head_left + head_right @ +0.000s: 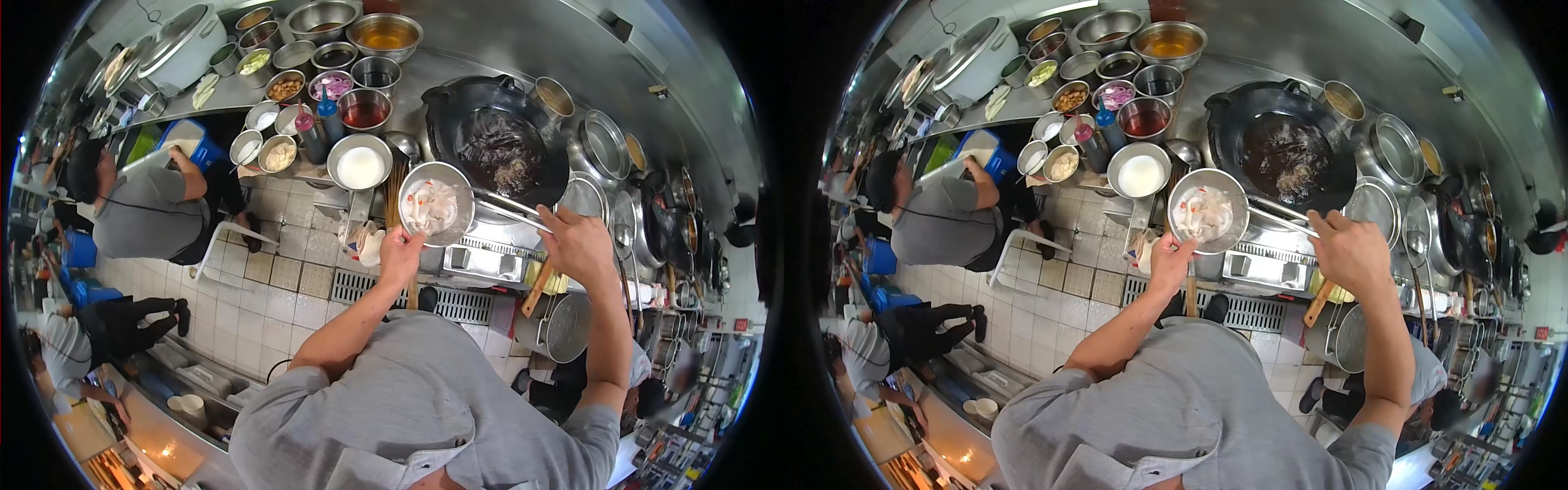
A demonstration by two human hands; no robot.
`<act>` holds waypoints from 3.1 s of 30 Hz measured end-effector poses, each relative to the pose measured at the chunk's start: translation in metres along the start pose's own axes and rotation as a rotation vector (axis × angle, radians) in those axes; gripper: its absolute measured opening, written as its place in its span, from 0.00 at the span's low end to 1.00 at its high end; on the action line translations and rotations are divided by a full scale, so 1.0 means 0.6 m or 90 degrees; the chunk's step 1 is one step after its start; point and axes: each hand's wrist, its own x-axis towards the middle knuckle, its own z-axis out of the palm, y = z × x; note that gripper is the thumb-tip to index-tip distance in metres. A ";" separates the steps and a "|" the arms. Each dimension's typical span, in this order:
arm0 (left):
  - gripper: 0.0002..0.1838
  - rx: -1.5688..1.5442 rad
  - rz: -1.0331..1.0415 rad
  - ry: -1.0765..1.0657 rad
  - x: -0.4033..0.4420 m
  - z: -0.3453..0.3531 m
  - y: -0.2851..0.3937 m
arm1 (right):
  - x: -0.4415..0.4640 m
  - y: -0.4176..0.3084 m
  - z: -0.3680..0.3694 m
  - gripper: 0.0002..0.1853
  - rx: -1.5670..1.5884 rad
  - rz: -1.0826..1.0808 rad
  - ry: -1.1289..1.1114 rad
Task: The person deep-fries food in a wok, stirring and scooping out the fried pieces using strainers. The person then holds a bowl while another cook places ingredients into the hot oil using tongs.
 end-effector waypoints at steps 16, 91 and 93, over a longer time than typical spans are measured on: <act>0.08 -0.100 -0.034 0.048 0.020 -0.039 -0.014 | 0.108 0.107 0.229 0.21 -0.003 0.205 -0.117; 0.08 0.036 -0.089 -0.036 0.053 0.044 0.001 | -0.028 0.132 -0.052 0.20 -0.016 0.075 0.019; 0.07 0.035 -0.095 -0.011 0.045 0.039 0.003 | -0.033 0.160 -0.024 0.20 -0.016 0.109 -0.020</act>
